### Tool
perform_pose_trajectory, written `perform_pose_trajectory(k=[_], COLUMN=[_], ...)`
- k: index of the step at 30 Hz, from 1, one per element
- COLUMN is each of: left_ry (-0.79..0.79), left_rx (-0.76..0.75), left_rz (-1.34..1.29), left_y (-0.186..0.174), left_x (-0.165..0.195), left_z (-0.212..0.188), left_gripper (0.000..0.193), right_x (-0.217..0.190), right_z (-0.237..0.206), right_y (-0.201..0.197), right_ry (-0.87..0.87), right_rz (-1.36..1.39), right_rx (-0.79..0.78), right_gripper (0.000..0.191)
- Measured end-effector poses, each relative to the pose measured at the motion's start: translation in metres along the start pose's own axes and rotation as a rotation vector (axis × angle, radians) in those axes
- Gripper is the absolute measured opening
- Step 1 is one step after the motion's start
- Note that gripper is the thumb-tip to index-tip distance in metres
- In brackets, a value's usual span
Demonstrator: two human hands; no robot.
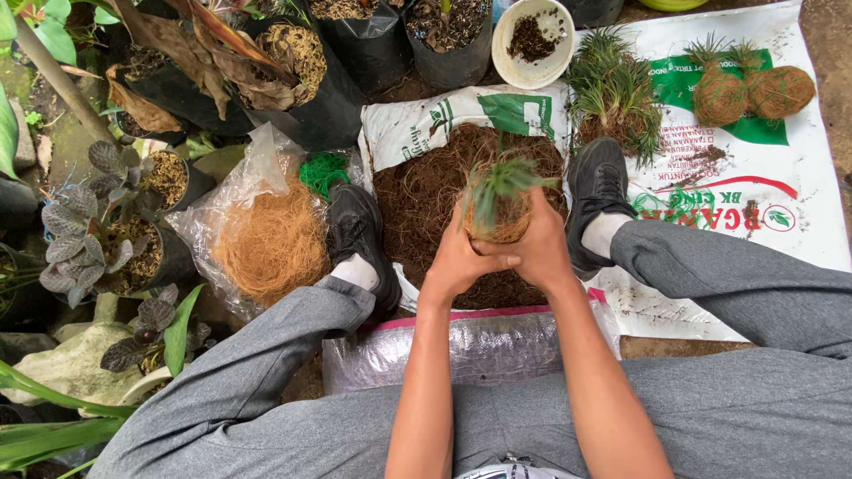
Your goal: The person sits on the ground and wraps a small plant with a fibrous material, then secures it with green string. The person handles the plant, fibrous material, and string by hand.
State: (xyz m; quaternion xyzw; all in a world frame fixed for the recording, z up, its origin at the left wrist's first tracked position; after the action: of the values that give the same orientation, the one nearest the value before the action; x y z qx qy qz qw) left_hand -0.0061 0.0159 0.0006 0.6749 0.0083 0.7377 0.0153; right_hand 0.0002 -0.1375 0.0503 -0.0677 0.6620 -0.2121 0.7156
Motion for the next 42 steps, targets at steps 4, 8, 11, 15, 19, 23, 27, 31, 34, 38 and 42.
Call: perform_pose_trajectory(k=[4, 8, 11, 15, 19, 23, 27, 31, 34, 38, 42], left_ry=[-0.014, 0.088, 0.027, -0.023, -0.089, -0.173, -0.167, -0.171, -0.109, -0.096, 0.046], left_rx=[0.099, 0.197, 0.213, 0.240, 0.299, 0.276, 0.256, 0.220, 0.235, 0.240, 0.227], left_rz=[0.053, 0.103, 0.050, -0.002, -0.146, -0.247, -0.338, -0.335, -0.218, -0.095, -0.211], left_y=[0.002, -0.006, -0.008, -0.007, -0.013, -0.014, -0.005, -0.001, -0.004, 0.003, 0.017], left_x=[0.016, 0.029, 0.021, -0.004, -0.022, -0.024, -0.022, -0.025, -0.027, -0.027, -0.015], left_z=[-0.001, -0.004, -0.006, -0.009, -0.012, -0.012, -0.016, -0.017, -0.014, -0.006, -0.006], left_gripper=[0.080, 0.081, 0.076, 0.060, 0.050, 0.050, 0.052, 0.052, 0.052, 0.062, 0.095], right_x=[-0.006, -0.006, -0.009, -0.012, -0.012, 0.000, 0.012, 0.016, 0.023, 0.035, 0.048], right_z=[-0.008, -0.010, -0.012, -0.017, -0.017, -0.011, -0.016, -0.022, -0.020, -0.007, 0.001], right_y=[0.010, 0.019, 0.022, 0.022, 0.018, 0.018, 0.035, 0.044, 0.046, 0.038, 0.029], right_ry=[-0.361, -0.286, -0.253, -0.234, -0.258, 0.140, 0.617, 0.561, 0.497, 0.477, 0.581], right_rz=[-0.020, -0.023, -0.048, 0.089, 0.279, 0.666, 0.860, 0.886, 0.919, 0.943, 1.123], right_rx=[-0.018, -0.088, -0.135, -0.186, -0.263, -0.138, -0.067, -0.078, -0.024, 0.098, 0.210], right_gripper=[0.081, 0.085, 0.089, 0.091, 0.087, 0.063, 0.056, 0.046, 0.039, 0.035, 0.038])
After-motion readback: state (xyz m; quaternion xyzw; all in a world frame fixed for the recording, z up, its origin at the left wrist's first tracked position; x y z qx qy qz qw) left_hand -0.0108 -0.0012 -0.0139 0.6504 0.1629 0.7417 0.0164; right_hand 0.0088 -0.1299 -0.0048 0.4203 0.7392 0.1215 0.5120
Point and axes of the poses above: each hand's wrist, its own z-axis towards the middle knuckle, its own y-axis out of the palm, x = y × z, the point moved 3 cm from there along z, towards the middle knuckle, and after that the axes turned 13 degrees about x, right-handed, at the moved point
